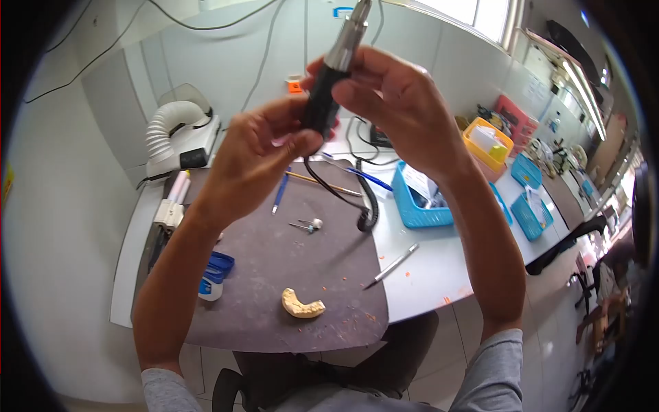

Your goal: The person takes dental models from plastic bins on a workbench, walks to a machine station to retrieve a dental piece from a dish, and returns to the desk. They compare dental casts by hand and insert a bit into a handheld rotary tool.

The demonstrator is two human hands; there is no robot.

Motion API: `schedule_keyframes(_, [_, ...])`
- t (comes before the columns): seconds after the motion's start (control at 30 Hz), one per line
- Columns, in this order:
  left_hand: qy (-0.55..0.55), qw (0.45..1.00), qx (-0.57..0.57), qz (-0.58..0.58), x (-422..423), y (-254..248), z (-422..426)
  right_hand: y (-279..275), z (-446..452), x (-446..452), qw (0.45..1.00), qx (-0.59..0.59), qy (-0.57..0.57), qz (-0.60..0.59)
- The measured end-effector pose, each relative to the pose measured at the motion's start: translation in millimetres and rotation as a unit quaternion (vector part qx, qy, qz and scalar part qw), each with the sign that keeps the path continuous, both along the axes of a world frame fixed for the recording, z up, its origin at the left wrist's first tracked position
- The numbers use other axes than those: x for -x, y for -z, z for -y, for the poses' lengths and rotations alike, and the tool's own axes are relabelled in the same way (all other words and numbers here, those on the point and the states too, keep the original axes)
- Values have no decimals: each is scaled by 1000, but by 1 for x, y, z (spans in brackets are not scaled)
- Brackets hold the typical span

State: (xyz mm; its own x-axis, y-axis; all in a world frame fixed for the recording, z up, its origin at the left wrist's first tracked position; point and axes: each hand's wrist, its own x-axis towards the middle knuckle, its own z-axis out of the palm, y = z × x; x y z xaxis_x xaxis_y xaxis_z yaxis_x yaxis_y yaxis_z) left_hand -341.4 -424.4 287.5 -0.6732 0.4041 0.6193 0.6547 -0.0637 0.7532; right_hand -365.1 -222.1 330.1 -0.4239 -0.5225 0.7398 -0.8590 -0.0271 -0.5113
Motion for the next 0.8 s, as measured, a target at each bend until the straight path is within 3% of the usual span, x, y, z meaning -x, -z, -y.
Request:
schedule_keyframes(0.03, [-63,998,15,-23,-3,-3,-8,1,-1,0,995,23,79,-53])
schedule_keyframes(0.1, [-102,994,-9,-26,-10,1,-25,2,-4,-10,991,49,109,-51])
schedule_keyframes(0.13, [-95,995,-12,-22,-9,5,-36,2,-5,-19,980,31,185,-70])
schedule_keyframes(0.2, [-224,966,-54,-121,-9,17,-54,6,-10,-24,961,18,261,-90])
schedule_keyframes(0.33, [-227,964,-63,-122,-7,23,-47,30,-37,-57,920,-3,339,-197])
schedule_keyframes(0.4, [-260,956,-64,-121,-8,25,-32,60,-73,-79,894,-232,350,-160])
schedule_keyframes(0.5, [-244,962,-104,-69,-7,24,-15,105,-101,-89,871,-418,230,-122])
schedule_keyframes(0.63, [-229,965,-110,-66,-2,19,-7,138,-111,-88,862,-447,219,-94])
schedule_keyframes(0.77, [-207,965,-137,-86,-1,5,-12,137,-96,-86,854,-458,238,-70])
schedule_keyframes(0.8, [-206,964,-137,-93,-1,-2,-15,139,-89,-81,876,-415,238,-57])
